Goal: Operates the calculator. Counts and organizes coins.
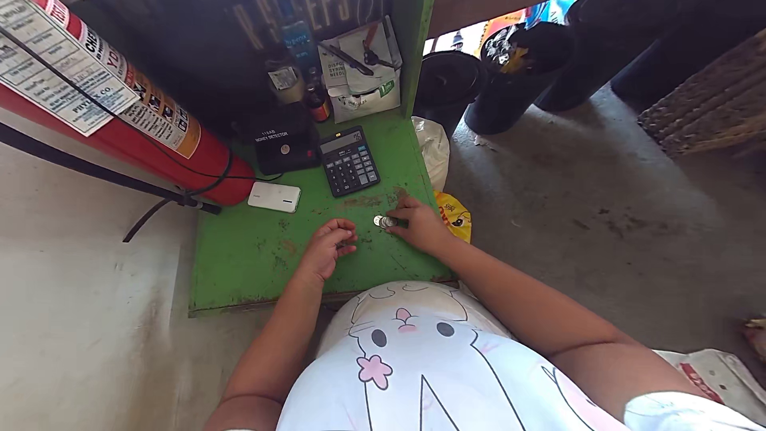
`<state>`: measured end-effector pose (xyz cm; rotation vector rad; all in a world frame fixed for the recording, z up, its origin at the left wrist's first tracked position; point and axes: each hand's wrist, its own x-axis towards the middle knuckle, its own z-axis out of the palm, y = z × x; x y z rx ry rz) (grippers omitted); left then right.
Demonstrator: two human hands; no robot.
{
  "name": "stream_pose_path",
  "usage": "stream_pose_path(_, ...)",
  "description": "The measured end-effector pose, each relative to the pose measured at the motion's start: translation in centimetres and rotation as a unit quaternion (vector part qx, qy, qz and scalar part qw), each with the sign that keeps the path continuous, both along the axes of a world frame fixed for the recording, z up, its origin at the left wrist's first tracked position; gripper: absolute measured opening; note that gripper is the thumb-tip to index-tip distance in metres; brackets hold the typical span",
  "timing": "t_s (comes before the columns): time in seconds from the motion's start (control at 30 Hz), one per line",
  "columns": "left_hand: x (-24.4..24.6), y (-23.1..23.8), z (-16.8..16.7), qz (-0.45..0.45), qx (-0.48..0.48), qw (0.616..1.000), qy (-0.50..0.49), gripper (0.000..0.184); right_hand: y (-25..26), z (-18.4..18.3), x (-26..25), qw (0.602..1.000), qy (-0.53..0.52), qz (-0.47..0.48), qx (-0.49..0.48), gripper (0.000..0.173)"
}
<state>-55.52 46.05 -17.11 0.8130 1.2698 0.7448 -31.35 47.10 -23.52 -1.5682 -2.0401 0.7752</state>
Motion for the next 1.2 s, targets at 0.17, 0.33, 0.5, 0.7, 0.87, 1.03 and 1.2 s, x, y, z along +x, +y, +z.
stream_pose_path(0.17,0.9,0.4,-0.8,-0.054,0.005,0.993,0.107,0.016,-0.6,0.1,1.4,0.999,0.008,-0.03,-0.011,0.032)
stream_pose_path(0.33,1.9,0.9,-2.2,-0.185,0.122,0.93,0.293,0.029,-1.0,-0.5,2.0,0.999,0.021,-0.042,-0.007,0.033)
stream_pose_path(0.5,3.5,0.4,-2.4,-0.266,0.196,0.858,0.394,0.042,-1.2,-0.3,2.0,0.998,0.029,-0.057,-0.016,0.05)
stream_pose_path(0.7,3.7,0.4,-2.9,-0.289,0.173,0.844,0.417,0.046,-0.9,-1.2,1.5,0.999,0.007,-0.024,0.022,0.031)
stream_pose_path(0.87,3.2,-0.5,-3.5,-0.263,0.224,0.801,0.489,0.036,-1.3,-1.2,1.8,0.998,-0.004,-0.007,0.059,0.021)
stream_pose_path(1.03,1.6,-2.1,-7.1,-0.188,0.386,0.739,0.519,0.037,-3.2,-1.0,1.9,0.998,-0.01,0.01,0.061,0.022)
stream_pose_path(1.2,1.3,-2.2,-7.5,-0.141,0.349,0.77,0.516,0.046,-5.1,-0.2,0.8,0.997,-0.017,0.071,0.005,0.027)
